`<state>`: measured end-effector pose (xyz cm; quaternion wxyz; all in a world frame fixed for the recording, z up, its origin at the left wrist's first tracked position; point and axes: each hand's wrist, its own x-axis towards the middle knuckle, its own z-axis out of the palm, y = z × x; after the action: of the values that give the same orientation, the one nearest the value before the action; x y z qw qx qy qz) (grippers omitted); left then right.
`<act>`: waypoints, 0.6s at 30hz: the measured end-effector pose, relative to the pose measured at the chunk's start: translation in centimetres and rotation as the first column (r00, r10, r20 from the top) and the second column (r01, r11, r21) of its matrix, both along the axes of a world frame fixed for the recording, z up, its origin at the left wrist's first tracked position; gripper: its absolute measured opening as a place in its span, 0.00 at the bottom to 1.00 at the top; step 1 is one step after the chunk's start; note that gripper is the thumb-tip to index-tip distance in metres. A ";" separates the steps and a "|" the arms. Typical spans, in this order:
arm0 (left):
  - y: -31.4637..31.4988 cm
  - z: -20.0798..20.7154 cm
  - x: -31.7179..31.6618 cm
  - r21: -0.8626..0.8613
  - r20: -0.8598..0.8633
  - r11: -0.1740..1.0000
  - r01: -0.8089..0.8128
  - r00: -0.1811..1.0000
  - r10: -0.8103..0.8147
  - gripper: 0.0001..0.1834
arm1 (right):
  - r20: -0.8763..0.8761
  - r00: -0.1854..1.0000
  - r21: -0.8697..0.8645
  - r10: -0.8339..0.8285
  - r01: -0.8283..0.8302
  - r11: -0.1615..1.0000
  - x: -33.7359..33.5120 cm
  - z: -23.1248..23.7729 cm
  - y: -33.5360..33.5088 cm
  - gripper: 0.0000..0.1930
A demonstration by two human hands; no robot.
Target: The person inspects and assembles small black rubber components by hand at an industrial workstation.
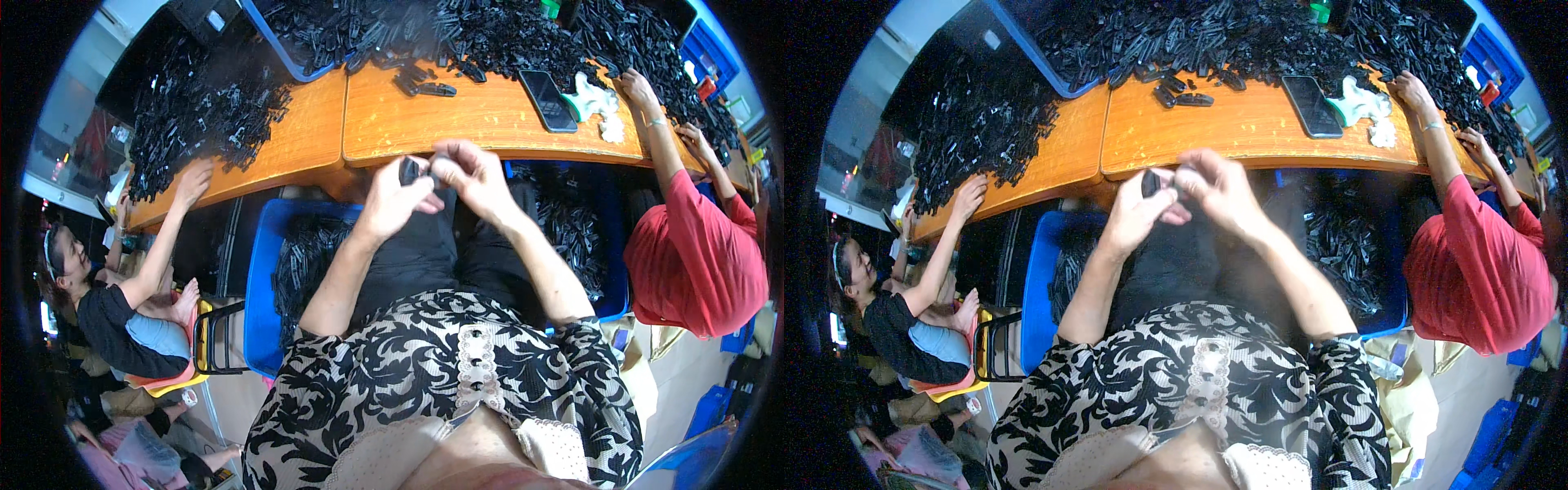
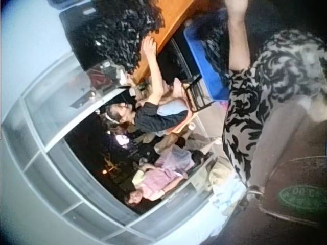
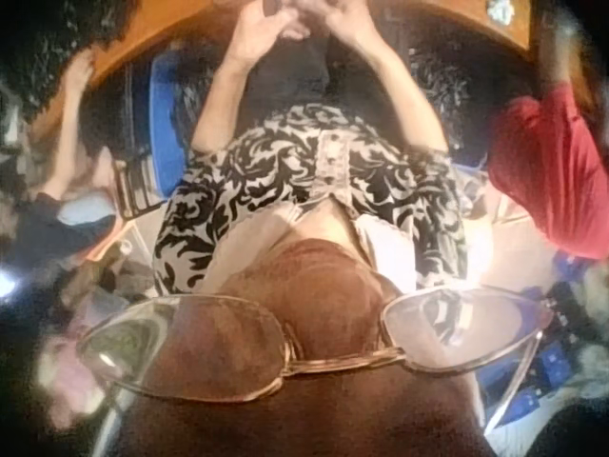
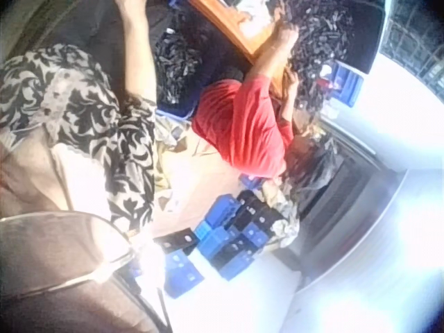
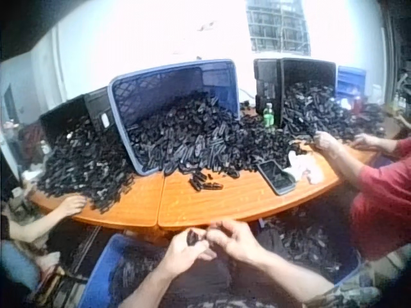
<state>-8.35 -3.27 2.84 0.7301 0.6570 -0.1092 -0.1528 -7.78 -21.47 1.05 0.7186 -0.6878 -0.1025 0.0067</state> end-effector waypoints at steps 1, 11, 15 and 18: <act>-0.2 0.7 1.1 -0.031 -0.025 0.998 -0.059 0.998 0.058 0.15 | 0.042 0.996 -0.095 -0.075 0.079 0.992 1.8 0.1 -0.9 0.14; 0.6 -2.3 18.7 0.417 0.867 0.584 -0.696 0.497 -0.028 0.23 | 0.681 0.720 -0.726 -0.134 0.688 0.005 18.7 -0.2 -11.3 0.20; 0.3 -4.2 20.1 0.480 0.847 0.613 -0.628 0.514 -0.136 0.22 | 0.604 0.797 -0.796 -0.009 0.603 -0.048 19.1 -0.6 -10.8 0.15; -0.2 -4.0 19.0 0.462 0.865 0.624 -0.631 0.476 -0.159 0.19 | 0.657 0.753 -0.753 0.031 0.654 0.080 17.8 -2.1 -10.5 0.16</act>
<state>10.61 -3.48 -1.14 0.2578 0.8849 -0.2745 0.2740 10.01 -32.02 -1.09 0.0265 -0.9549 -0.1021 -0.2776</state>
